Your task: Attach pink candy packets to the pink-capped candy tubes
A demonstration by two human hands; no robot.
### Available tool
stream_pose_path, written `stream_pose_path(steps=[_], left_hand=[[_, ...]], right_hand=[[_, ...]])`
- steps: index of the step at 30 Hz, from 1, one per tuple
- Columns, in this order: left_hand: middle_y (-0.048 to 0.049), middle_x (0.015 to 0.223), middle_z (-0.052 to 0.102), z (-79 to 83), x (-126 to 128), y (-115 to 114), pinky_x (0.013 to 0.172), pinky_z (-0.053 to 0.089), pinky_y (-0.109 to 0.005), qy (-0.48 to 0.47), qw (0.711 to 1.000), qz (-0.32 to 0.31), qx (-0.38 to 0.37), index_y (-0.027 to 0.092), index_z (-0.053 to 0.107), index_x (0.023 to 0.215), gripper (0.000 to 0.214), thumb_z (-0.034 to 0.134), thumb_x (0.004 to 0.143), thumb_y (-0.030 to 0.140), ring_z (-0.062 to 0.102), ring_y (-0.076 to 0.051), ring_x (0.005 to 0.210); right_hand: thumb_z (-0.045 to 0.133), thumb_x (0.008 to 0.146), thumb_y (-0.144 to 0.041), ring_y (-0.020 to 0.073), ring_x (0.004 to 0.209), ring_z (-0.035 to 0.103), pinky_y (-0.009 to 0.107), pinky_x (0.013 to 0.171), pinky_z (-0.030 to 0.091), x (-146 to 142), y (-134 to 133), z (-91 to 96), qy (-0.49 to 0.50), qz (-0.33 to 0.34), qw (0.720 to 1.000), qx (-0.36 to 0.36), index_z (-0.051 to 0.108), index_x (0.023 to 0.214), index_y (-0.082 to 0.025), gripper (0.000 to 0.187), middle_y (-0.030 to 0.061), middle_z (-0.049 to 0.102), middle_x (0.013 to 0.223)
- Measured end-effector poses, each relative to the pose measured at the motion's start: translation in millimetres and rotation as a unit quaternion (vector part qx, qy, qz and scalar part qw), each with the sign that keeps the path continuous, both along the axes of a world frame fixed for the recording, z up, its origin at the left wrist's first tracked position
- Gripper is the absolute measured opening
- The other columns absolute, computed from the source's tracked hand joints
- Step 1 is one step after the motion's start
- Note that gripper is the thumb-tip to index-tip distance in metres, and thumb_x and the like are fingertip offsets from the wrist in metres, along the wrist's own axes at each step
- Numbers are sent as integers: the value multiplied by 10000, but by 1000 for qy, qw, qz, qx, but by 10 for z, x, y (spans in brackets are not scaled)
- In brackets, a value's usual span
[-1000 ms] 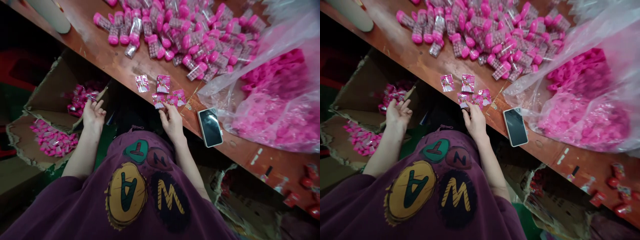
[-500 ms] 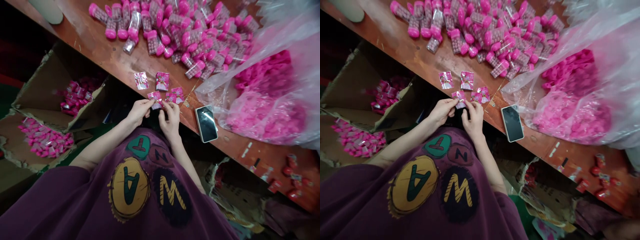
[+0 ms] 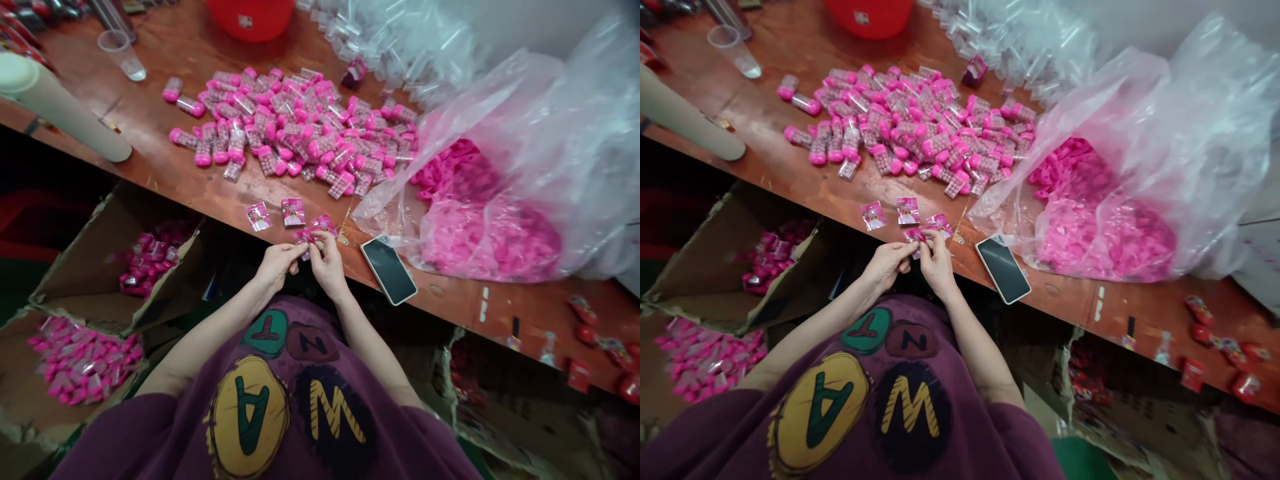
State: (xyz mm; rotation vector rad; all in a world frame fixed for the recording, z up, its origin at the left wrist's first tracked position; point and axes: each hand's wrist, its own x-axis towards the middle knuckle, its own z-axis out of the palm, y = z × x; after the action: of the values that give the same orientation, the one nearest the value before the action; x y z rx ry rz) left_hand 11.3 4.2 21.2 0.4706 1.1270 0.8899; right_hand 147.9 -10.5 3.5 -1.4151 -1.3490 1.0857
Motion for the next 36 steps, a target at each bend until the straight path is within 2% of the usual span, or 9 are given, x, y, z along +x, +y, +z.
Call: stream_pose_path(steps=[5,8,10,15,20,26,30,34,36], left_hand=[[88,497,420,102,-155,57,429,285,-207,-42,998,25,-41,148,627,668,371,940,725,340,345,-32,384],[100,500,385,146,-227,87,431,288,-202,-36,997,54,-47,173,541,636,433,947,717,301,346,-32,391],[94,522,412,166,-241,83,435,296,-204,-35,997,58,-48,176,530,650,456,961,704,316,363,-34,401],[88,559,450,195,-237,45,439,306,-210,-29,997,49,-55,181,514,666,497,977,691,359,363,-32,408],[84,580,477,273,-254,130,448,343,-197,-51,997,55,-22,171,566,726,413,944,753,337,401,-32,425],[66,611,534,353,-263,212,430,339,-196,-72,994,79,-2,172,585,750,310,858,855,274,397,-27,409],[65,597,516,314,-139,158,434,329,-203,-49,997,66,-10,181,576,720,334,859,869,276,394,-37,413],[68,524,442,342,263,126,469,311,-224,-2,996,62,69,196,527,650,433,816,919,373,383,-61,439],[52,546,471,409,530,135,514,334,-235,32,984,47,168,196,536,645,446,763,959,416,424,-78,495]], right_hand=[[563,1041,-394,202,898,692,356,882,531,274,438,119,-125,91,988,26,695,1167,-212,258,58,759,994],[532,1068,-391,254,1038,696,427,1000,530,429,924,153,-220,-59,973,42,678,1245,-152,331,138,759,1137],[579,1057,-376,310,1218,648,485,1103,486,439,1231,148,-306,-161,938,36,604,1390,-72,452,227,687,1311],[655,991,-230,406,1344,584,573,1145,462,262,1606,96,-432,-200,879,-46,449,1591,-27,666,304,553,1444],[459,931,-79,276,1171,653,494,1061,560,337,1349,85,-287,-169,943,25,374,1627,-104,702,226,596,1399],[501,899,-172,208,830,655,387,793,592,825,422,357,-203,-21,979,-6,338,1562,-150,683,101,677,1081],[588,866,-223,256,850,681,366,768,521,1067,95,709,-370,152,913,-79,459,1468,-104,627,134,720,1053],[601,867,-229,231,773,667,319,698,443,1071,221,856,-465,320,815,-129,669,1155,-122,315,132,748,924],[666,796,-205,211,724,647,314,682,452,1020,322,809,-436,343,819,-148,704,950,-170,162,82,721,802]])
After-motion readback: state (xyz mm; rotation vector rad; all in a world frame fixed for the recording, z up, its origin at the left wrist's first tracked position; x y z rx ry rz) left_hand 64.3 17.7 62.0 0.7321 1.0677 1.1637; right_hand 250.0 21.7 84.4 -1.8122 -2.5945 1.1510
